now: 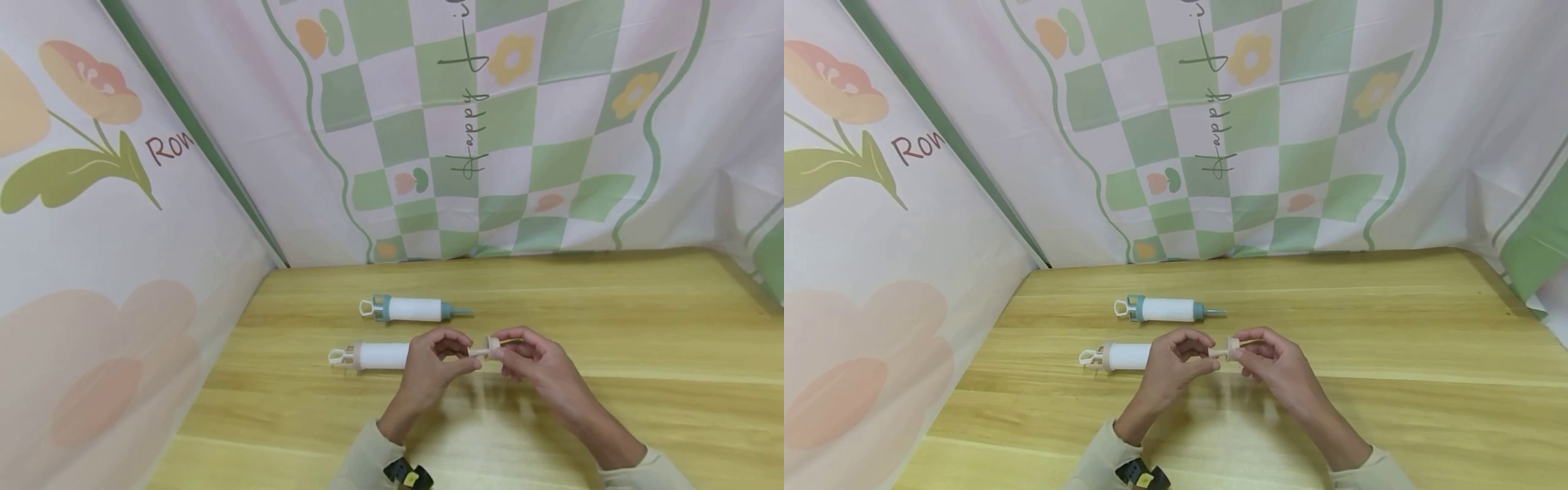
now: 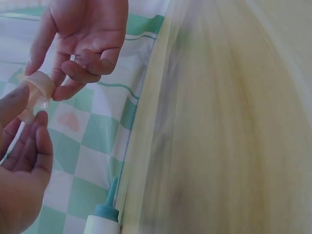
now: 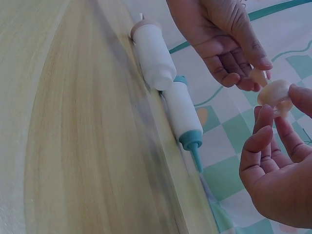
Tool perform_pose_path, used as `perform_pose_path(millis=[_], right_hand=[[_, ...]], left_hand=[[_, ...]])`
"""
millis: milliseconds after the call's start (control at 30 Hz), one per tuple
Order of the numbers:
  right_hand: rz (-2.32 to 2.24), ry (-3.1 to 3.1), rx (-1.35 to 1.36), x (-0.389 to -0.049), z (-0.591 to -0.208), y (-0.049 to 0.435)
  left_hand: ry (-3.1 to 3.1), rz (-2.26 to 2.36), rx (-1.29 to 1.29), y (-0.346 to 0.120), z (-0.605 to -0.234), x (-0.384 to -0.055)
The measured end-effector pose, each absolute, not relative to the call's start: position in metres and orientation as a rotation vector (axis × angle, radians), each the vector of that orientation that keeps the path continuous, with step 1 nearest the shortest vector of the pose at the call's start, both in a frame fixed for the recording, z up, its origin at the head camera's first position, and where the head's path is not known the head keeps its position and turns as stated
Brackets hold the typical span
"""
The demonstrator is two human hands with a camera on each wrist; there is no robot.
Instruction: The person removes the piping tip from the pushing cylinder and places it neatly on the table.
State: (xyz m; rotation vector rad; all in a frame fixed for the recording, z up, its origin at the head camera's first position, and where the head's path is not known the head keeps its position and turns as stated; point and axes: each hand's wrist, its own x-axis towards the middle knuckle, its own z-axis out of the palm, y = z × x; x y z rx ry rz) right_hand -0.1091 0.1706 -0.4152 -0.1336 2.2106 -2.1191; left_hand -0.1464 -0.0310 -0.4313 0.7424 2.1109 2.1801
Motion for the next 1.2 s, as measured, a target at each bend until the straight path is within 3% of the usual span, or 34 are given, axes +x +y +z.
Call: perform_pose_path(millis=[1200], right_hand=[[-2.113,2.304,-0.136,-0.111,-0.416,0.187]], left_hand=[[2.15,2.138,0.78,-0.022,-0.43,-0.153]])
